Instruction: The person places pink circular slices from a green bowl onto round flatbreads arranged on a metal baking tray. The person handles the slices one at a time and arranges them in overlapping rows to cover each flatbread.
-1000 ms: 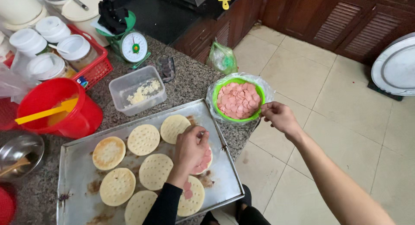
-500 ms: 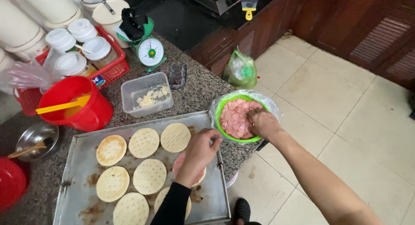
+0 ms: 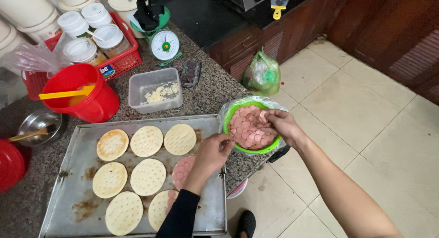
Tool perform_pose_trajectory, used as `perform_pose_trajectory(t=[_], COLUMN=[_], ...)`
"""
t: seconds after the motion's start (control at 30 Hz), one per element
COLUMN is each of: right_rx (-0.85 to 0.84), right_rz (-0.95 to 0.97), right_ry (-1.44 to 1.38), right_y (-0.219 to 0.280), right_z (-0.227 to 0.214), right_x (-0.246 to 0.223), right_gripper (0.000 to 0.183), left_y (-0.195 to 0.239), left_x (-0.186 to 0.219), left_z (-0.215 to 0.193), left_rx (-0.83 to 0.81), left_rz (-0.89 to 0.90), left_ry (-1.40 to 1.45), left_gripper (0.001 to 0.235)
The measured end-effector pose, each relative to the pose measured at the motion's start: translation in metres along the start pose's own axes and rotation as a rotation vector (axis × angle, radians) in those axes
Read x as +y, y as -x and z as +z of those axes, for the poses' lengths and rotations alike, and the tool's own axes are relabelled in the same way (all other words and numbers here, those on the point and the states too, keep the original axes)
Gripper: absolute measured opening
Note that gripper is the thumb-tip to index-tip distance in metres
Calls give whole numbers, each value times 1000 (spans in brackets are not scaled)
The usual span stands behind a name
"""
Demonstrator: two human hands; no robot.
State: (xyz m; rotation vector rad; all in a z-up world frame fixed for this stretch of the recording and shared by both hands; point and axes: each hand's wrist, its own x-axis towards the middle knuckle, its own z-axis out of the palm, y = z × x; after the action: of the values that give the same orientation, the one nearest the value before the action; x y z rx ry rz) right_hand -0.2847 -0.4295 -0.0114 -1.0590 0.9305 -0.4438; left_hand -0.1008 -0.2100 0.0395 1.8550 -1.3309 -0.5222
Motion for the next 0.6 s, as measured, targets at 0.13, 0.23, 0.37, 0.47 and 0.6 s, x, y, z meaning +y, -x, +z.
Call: perform_pose_trajectory(t=[0.13, 0.23, 0.37, 0.47, 0.6], right_rx=[14, 5, -13, -6, -50], right_rz=[194, 229, 236, 167, 44], right_ry=[-354, -500, -525, -563, -567], right_y=[-11, -14, -10, -4, 18], right_z=[-4, 4, 23, 45, 81], right_x=[8, 10, 8, 4, -2], right_gripper=[23, 18, 21, 20, 14], left_y=[5, 6, 9, 11, 22], left_x=[0, -1, -4, -6, -14], left_z=[3, -3, -18, -33, -59], left_rx=[-6, -5, 27, 46, 12], left_rz=[-11, -18, 10, 45, -30], left_ry=[5, 1, 35, 50, 49], left_gripper=[23, 24, 22, 20, 23])
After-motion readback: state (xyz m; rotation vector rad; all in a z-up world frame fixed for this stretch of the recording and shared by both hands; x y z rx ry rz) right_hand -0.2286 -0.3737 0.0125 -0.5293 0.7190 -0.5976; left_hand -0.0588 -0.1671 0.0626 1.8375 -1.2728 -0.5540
